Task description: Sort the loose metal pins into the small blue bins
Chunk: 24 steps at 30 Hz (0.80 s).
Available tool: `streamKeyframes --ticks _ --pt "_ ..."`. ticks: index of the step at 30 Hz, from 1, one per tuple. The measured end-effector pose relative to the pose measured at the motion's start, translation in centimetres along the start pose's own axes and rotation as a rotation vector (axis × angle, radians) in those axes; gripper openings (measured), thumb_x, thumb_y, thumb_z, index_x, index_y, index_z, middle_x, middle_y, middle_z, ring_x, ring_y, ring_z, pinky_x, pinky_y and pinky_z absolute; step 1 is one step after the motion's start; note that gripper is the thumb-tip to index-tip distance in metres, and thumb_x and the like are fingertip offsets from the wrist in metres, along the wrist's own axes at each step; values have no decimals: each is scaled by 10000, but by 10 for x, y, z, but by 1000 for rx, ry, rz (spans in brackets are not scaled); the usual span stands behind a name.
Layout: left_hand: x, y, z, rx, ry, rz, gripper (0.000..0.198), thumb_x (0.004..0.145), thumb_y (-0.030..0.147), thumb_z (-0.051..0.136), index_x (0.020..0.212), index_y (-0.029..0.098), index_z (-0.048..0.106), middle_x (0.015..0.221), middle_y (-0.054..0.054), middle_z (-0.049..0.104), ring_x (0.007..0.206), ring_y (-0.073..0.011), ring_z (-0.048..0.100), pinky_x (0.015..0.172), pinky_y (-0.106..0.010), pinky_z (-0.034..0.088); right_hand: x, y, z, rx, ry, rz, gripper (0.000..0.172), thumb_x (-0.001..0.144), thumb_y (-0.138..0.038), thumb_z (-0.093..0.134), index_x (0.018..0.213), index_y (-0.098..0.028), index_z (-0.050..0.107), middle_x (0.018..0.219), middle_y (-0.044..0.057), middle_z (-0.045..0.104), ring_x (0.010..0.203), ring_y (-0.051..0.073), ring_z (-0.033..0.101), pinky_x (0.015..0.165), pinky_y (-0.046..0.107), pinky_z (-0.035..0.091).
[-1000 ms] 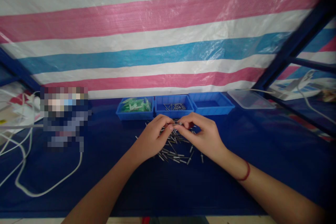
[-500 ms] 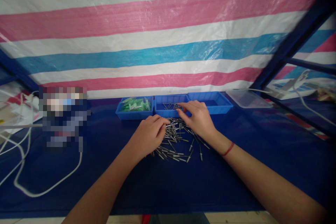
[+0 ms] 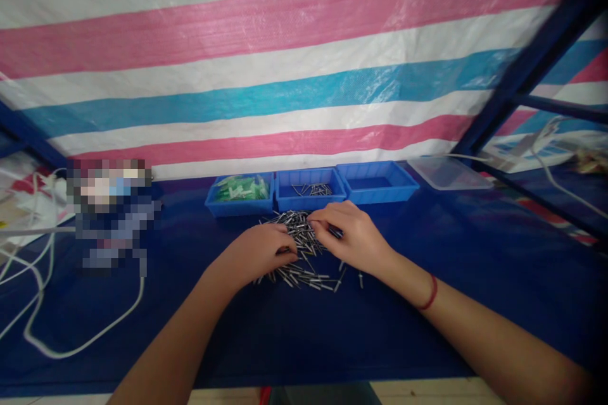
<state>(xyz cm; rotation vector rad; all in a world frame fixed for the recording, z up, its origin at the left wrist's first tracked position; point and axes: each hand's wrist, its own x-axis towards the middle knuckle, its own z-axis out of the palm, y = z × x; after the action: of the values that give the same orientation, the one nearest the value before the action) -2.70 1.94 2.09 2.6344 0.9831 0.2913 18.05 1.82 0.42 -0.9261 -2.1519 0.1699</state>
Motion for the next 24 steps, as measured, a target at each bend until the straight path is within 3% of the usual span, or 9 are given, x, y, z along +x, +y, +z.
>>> streamKeyframes --ticks 7,13,19,24 --pt "3 7 6 101 102 -34 163 909 179 443 856 164 597 934 -60 558 865 -195 565 801 -319 450 -3 -13 0 -2 -171 -29 116 843 -195 532 826 -179 646 723 19 642 724 154 578 677 297 362" --pt "6 12 0 34 213 -98 204 954 229 349 981 184 546 938 -38 591 869 -172 578 788 -299 451 -3 -12 -1 48 -126 55 144 854 -171 495 864 -177 639 732 25 630 701 148 560 678 288 411" --pt "10 18 0 -115 379 -78 171 922 237 429 967 199 589 973 -35 642 918 -165 596 841 -293 453 -2 -10 2 171 -101 100 143 852 -160 489 787 -183 614 734 17 635 667 132 561 634 261 425" --pt "11 20 5 -208 499 -159 227 871 254 536 1092 214 566 918 -15 675 785 -140 627 760 -267 483 -1 -10 1 237 -100 160 157 866 -217 495 772 -176 615 699 5 617 590 110 509 558 242 391"
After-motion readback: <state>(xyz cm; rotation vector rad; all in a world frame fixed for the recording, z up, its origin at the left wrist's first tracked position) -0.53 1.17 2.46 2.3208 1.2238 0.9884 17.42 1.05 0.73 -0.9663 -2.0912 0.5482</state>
